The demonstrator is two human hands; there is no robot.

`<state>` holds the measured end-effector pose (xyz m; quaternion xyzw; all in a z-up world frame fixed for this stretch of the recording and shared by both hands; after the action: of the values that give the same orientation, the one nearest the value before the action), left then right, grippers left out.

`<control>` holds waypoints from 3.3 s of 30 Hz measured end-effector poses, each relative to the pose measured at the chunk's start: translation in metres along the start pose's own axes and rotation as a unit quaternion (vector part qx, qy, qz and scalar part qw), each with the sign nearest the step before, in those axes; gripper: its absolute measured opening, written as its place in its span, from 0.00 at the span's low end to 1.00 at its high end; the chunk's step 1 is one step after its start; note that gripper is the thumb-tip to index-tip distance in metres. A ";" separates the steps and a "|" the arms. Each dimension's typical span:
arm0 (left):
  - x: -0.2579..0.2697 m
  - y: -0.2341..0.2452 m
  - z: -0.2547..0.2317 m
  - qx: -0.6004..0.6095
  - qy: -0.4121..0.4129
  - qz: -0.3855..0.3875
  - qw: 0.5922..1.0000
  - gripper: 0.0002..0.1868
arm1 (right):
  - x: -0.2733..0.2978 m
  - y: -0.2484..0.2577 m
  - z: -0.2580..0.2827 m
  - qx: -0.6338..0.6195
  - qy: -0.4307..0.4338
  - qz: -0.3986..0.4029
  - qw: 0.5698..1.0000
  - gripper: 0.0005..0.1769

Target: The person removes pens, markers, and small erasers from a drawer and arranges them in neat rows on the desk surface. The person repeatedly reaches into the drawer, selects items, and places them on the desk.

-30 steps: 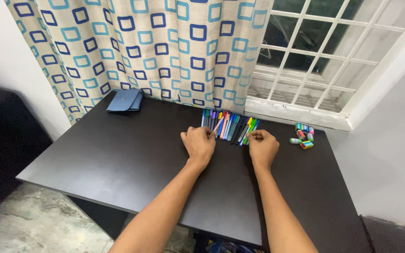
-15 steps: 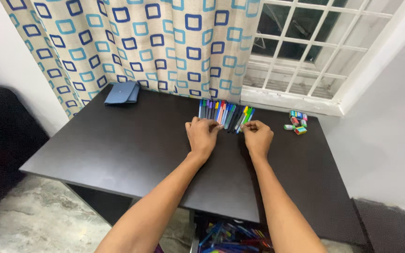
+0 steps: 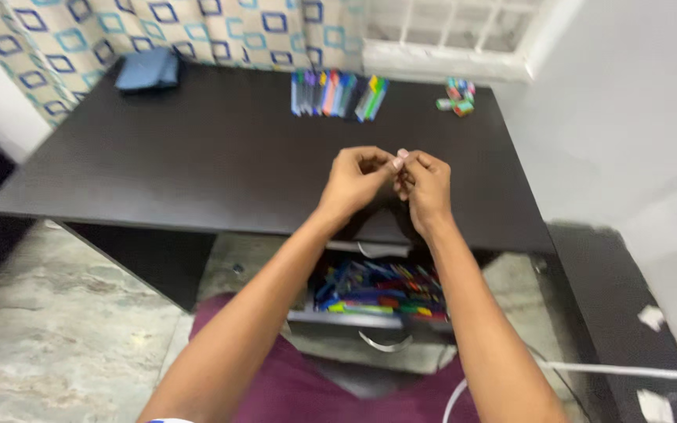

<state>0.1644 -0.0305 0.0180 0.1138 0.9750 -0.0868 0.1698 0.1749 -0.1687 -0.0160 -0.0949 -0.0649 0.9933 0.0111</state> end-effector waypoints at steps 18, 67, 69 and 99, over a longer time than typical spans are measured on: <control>0.155 -0.013 0.130 -0.309 0.162 0.144 0.926 0.11 | 0.151 0.111 -0.115 0.464 -0.152 0.189 0.852 0.14; 0.155 -0.019 0.212 -0.447 0.023 0.179 0.876 0.11 | 0.152 0.096 -0.102 0.685 -0.005 0.083 0.723 0.10; 0.149 -0.023 0.187 -0.454 0.031 0.168 0.874 0.13 | 0.154 0.091 -0.082 0.673 -0.018 0.084 0.734 0.11; -0.016 0.175 0.022 -0.228 0.117 -0.244 0.935 0.25 | -0.014 0.018 -0.020 0.084 -0.021 -0.113 0.990 0.27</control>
<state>0.2299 0.1295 -0.0195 -0.1602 0.9793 0.1131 0.0495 0.1923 -0.1843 -0.0357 -0.0651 0.0080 0.9894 0.1294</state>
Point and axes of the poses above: each hand's wrist, its own x-axis away from the middle knuckle, its own y-axis out of the back of the hand, z = x × y, the point moved 10 cm from there along -x, towards the middle knuckle, and after that the axes turned 7 degrees about x, right-handed, at the moved point
